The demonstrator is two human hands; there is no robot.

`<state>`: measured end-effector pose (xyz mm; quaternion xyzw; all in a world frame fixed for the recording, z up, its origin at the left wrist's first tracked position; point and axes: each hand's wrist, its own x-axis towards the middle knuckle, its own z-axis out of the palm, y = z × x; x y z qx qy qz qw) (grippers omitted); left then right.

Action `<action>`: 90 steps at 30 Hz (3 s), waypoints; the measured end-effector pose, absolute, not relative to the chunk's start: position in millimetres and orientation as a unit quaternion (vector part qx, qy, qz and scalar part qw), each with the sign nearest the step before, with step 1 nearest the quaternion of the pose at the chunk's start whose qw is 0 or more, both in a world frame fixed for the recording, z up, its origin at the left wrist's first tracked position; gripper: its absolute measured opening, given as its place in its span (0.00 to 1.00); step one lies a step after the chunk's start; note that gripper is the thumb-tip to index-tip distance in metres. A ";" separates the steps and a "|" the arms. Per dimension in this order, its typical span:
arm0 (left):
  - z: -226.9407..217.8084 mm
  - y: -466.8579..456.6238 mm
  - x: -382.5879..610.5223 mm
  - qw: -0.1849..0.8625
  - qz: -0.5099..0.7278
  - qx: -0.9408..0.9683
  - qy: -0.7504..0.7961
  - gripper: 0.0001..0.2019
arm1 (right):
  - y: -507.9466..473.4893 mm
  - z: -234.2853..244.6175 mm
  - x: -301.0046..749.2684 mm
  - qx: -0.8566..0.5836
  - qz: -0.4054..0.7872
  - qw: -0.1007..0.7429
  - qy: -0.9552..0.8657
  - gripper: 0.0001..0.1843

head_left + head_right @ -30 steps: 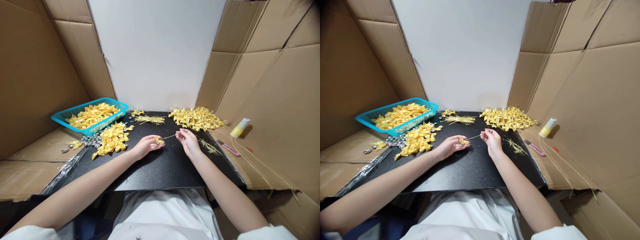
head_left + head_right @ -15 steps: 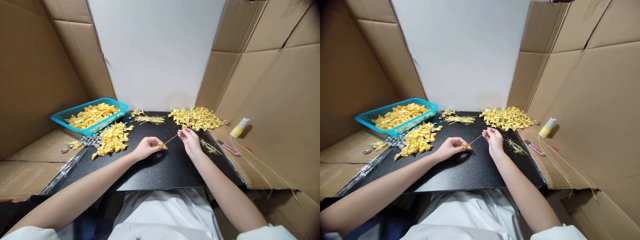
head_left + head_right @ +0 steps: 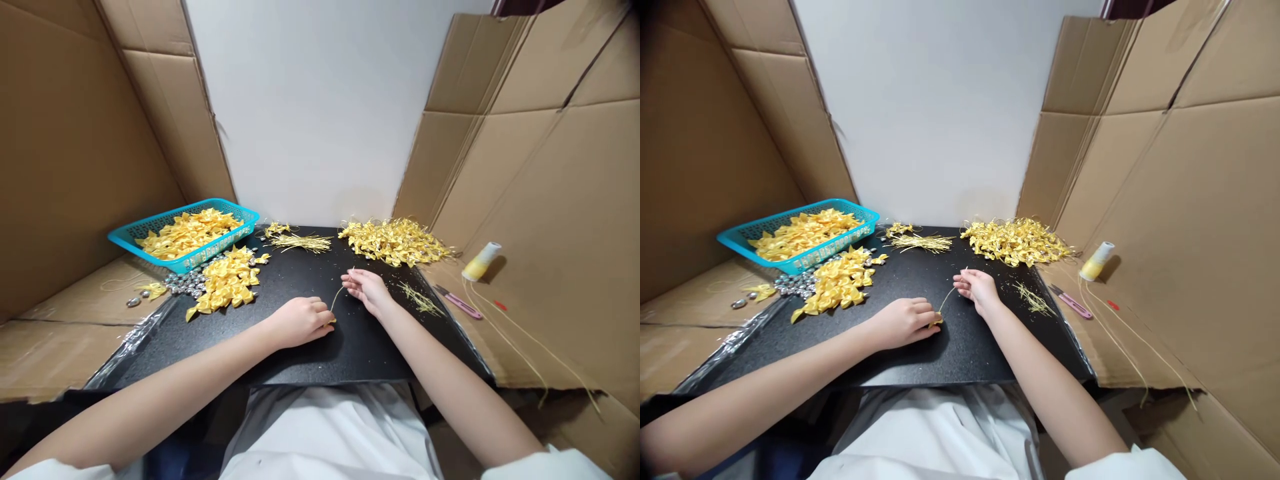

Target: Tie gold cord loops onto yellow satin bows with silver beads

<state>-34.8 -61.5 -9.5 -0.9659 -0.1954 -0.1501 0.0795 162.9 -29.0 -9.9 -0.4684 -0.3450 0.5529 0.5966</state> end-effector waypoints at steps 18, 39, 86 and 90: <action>-0.5 -51.5 -40.3 -0.149 -0.191 -0.961 -0.136 0.15 | 16.1 -2.7 147.5 -0.623 0.495 0.375 -0.477 0.13; 3.7 -68.1 -42.5 -0.133 -0.169 -0.957 -0.193 0.18 | -36.0 -8.7 184.8 -0.421 0.171 0.320 -0.831 0.14; 20.0 111.8 -56.7 0.095 -0.005 -0.761 -0.642 0.17 | -35.7 -23.0 193.6 -0.418 0.038 0.242 -0.875 0.16; 19.8 115.3 -61.4 0.111 -0.036 -0.786 -0.607 0.12 | -37.4 -26.8 196.6 -0.422 0.032 0.252 -0.870 0.15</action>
